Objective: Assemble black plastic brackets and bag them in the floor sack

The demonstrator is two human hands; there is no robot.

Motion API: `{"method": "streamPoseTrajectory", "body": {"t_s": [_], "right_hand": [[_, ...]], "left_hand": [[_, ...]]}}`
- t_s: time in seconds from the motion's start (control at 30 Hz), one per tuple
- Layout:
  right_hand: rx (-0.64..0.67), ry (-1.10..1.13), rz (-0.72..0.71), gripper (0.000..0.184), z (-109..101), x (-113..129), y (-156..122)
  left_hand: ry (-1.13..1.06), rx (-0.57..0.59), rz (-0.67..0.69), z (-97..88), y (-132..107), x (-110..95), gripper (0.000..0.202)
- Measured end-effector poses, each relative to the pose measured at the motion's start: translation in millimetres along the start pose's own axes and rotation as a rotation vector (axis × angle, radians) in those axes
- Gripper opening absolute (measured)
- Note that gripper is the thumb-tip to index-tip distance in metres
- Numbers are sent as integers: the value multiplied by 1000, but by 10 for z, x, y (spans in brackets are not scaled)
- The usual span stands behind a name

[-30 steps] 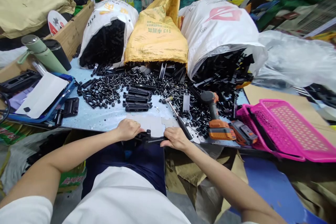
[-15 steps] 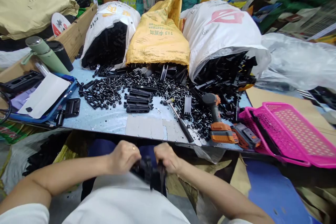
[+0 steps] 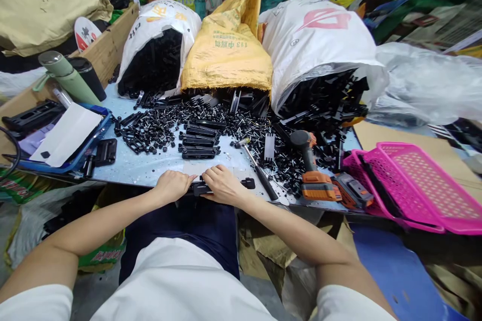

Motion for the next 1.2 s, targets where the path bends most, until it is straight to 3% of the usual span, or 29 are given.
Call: {"method": "streamPoseTrajectory", "body": {"t_s": [0.2,0.3,0.43,0.6,0.7,0.8,0.87,1.0,1.13,1.2], "right_hand": [[-92,134,-82,46,96,-121,-1],[-89,198,-19,50,158,-140,-31],[-10,304,120,70,209,-220,-167],[-15,168,341,58,321,-346,-458],[36,79,381,53,429,-387,-601],[-48,-4,442,61,498,-484,-625],[-68,-30,429,64,569,-544,-556],[89,-7,323,52,758,-508,-361],[30,-46,473,46,758,-441,-428],[-42,-99,675,43,730,-521,-618]], "left_hand": [[-29,-70,8,-22,-2,30,60],[-39,-106,6,-7,2,54,58],[-11,-225,-9,84,83,52,57],[-3,-368,71,364,369,-7,55],[-38,-381,31,506,557,76,54],[-29,-376,53,551,646,175,53],[13,-385,112,549,634,202,51],[67,-427,128,559,560,225,49],[27,-433,77,609,547,266,49],[-2,-413,91,633,511,266,48]]}}
Point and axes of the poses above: each hand's wrist, its own y-axis towards the middle knuckle, its own z-axis out of the palm, x = y × z, the point moved 3 cm from there along y, towards the middle knuckle, and after that the axes turned 4 degrees about -y, right-handed, at the moved point
